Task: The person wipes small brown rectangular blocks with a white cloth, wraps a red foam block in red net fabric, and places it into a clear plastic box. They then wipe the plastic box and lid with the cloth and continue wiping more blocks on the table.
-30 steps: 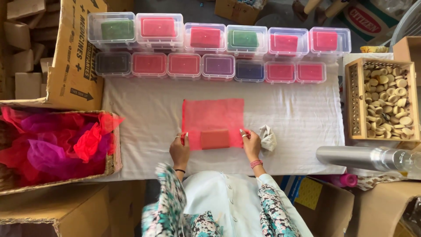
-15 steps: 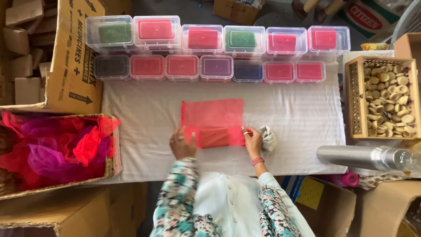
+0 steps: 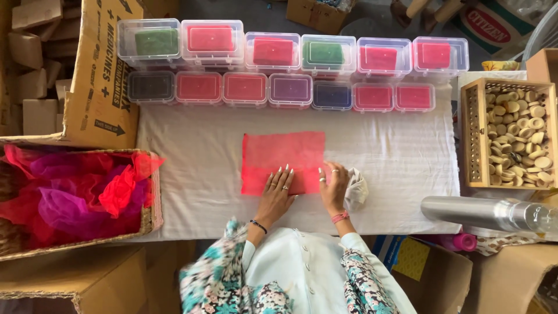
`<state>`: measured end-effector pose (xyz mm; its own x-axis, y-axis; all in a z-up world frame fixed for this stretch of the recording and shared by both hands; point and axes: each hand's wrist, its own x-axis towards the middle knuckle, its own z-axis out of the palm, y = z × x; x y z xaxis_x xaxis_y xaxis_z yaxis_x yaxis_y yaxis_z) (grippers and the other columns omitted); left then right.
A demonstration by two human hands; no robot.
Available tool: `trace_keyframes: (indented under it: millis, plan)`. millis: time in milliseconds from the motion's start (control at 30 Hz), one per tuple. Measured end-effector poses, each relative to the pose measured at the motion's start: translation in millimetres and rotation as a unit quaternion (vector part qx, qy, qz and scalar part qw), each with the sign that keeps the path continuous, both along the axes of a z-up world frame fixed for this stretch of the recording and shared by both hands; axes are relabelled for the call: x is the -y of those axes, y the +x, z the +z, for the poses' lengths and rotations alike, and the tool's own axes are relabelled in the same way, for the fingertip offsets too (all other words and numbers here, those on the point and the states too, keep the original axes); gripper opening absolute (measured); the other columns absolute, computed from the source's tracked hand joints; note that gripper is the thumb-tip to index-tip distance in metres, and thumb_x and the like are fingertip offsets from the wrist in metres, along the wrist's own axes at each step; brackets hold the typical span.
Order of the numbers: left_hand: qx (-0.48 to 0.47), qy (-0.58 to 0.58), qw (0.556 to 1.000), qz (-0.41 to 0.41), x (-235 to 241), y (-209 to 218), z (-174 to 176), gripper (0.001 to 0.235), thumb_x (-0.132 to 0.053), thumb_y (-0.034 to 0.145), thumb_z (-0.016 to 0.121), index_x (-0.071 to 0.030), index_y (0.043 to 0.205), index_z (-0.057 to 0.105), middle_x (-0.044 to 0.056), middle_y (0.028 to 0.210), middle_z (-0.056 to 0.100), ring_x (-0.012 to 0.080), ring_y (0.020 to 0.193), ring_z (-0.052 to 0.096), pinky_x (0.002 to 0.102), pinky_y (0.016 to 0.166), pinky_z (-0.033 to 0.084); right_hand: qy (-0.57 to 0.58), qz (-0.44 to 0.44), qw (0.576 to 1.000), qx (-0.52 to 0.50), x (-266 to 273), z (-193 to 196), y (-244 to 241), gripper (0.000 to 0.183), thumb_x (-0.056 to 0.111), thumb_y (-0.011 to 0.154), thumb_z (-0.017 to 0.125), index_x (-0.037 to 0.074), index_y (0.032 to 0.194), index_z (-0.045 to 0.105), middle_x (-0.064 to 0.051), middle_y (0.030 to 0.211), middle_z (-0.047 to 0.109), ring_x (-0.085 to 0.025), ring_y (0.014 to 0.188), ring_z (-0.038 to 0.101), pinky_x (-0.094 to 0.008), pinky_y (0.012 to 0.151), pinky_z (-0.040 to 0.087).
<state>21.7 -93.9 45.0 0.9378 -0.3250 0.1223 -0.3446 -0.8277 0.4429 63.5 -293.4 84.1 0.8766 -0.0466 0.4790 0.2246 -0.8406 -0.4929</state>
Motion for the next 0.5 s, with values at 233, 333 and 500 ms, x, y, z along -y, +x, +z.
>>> trace_keyframes:
  millis: [233, 333, 500]
  plan:
    - [0.016, -0.026, 1.0, 0.005, -3.6, 1.2, -3.9, 0.085, -0.031, 0.083, 0.076, -0.008, 0.154, 0.036, 0.011, 0.157, 0.041, 0.0302, 0.148, 0.033, 0.048, 0.123, 0.023, -0.049, 0.215, 0.974, -0.052, -20.9, -10.0, -12.7, 0.039, 0.01, 0.095, 0.066, 0.006, 0.134, 0.063, -0.013, 0.135, 0.063, -0.033, 0.129, 0.056, -0.045, 0.113, 0.042]
    - [0.003, -0.078, 0.997, 0.011, -6.3, 7.3, 2.0, 0.084, -0.03, 0.081, 0.078, -0.005, 0.152, 0.039, 0.012, 0.153, 0.045, 0.0309, 0.143, 0.038, 0.048, 0.12, 0.028, -0.076, 0.25, 0.96, -0.1, -22.2, -9.7, -7.1, 0.042, 0.013, 0.093, 0.067, 0.005, 0.134, 0.063, -0.014, 0.137, 0.062, -0.032, 0.129, 0.056, -0.051, 0.114, 0.038]
    - [-0.054, -0.044, 0.998, -0.012, -11.0, 13.0, 11.1, 0.081, -0.012, 0.067, 0.081, -0.006, 0.142, 0.051, 0.011, 0.141, 0.055, 0.0319, 0.134, 0.048, 0.046, 0.114, 0.035, -0.072, 0.246, 0.951, -0.173, -13.1, -31.2, 3.2, 0.037, 0.018, 0.093, 0.069, 0.011, 0.129, 0.065, -0.009, 0.13, 0.067, -0.031, 0.122, 0.062, -0.05, 0.115, 0.039]
